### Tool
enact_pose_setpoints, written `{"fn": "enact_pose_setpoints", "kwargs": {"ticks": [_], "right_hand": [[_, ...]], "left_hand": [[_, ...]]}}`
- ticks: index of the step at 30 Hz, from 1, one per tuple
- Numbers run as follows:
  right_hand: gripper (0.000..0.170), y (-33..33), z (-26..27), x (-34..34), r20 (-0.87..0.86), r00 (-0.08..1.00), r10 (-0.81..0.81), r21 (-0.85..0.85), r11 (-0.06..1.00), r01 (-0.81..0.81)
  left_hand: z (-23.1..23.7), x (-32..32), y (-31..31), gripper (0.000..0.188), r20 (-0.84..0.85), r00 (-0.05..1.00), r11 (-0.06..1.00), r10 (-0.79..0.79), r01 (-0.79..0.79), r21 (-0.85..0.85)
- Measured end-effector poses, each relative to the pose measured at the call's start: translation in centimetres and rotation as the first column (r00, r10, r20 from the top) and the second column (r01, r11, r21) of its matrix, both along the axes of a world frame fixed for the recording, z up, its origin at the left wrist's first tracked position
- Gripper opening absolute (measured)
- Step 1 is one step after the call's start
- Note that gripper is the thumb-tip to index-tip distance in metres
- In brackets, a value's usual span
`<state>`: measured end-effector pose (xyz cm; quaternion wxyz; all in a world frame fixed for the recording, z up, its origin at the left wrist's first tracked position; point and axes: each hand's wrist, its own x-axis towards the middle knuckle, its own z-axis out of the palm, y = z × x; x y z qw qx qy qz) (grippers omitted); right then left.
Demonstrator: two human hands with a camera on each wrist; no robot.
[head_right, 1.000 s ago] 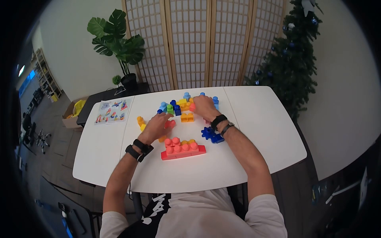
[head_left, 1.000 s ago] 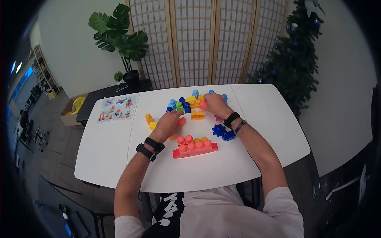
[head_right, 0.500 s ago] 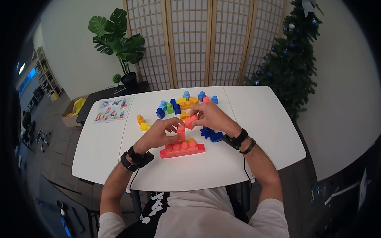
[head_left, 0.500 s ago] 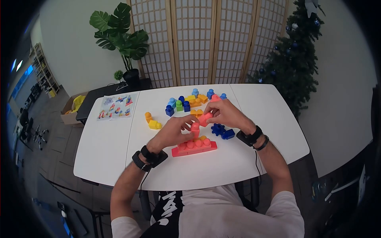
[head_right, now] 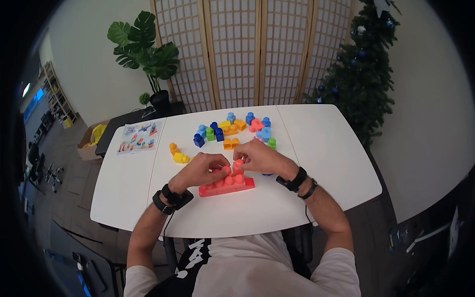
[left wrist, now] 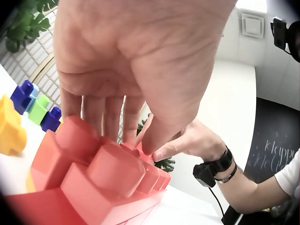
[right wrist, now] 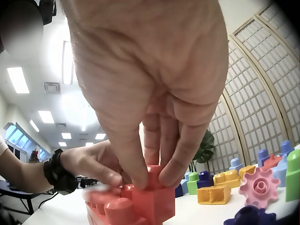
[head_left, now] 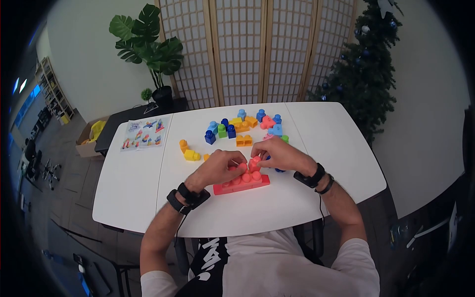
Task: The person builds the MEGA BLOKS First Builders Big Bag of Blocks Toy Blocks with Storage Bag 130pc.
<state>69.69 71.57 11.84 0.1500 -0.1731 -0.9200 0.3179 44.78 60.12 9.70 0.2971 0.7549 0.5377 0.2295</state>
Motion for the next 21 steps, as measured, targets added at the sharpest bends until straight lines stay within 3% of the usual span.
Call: {"fn": "enact_pose_setpoints", "kwargs": {"ticks": [1,3,4,6,7,9,17,21], "right_hand": [[0.024,-0.1,-0.1,-0.2,0.003,1.000,0.014,-0.002,1.000,-0.014],[0.023,-0.6,-0.1,-0.5,0.010,1.000,0.014,-0.002,1.000,-0.014],[0.021,-0.7,0.0,-0.6,0.017,1.000,0.015,0.000,1.000,-0.015],[0.021,-0.7,-0.1,-0.6,0.048,0.999,0.016,0.039,0.999,-0.018],[0.021,-0.8,-0.3,-0.7,0.079,0.997,0.018,0.076,0.997,-0.024],[0.021,-1.0,-0.5,-0.8,0.057,0.998,0.033,0.066,0.997,-0.037],[0.025,-2.2,-0.3,-0.8,0.118,0.993,0.018,0.143,0.989,-0.035],[0.030,-2.7,-1.7,-0.4,0.038,0.993,0.108,0.250,0.961,-0.114]], "left_hand": [[-0.3,-0.2,0.0,0.036,0.001,1.000,1.000,0.000,0.000,-0.001],[-1.3,-0.6,0.1,0.059,0.142,0.990,0.992,0.005,-0.023,0.125],[-0.9,-0.6,-0.5,0.059,0.143,0.990,0.992,0.004,-0.022,0.125],[0.6,-0.7,-2.3,0.088,-0.021,1.000,1.000,0.006,-0.005,0.026],[0.6,-0.8,-2.9,0.088,-0.021,1.000,1.000,0.007,-0.006,0.026],[0.3,-0.9,-4.1,0.106,-0.143,0.990,0.999,-0.021,0.024,0.023],[-2.8,-1.0,-3.4,0.090,-0.112,0.993,0.996,-0.040,0.049,0.077],[-3.5,-0.9,-3.2,0.086,-0.148,0.989,0.992,-0.023,0.041,0.122]]}}
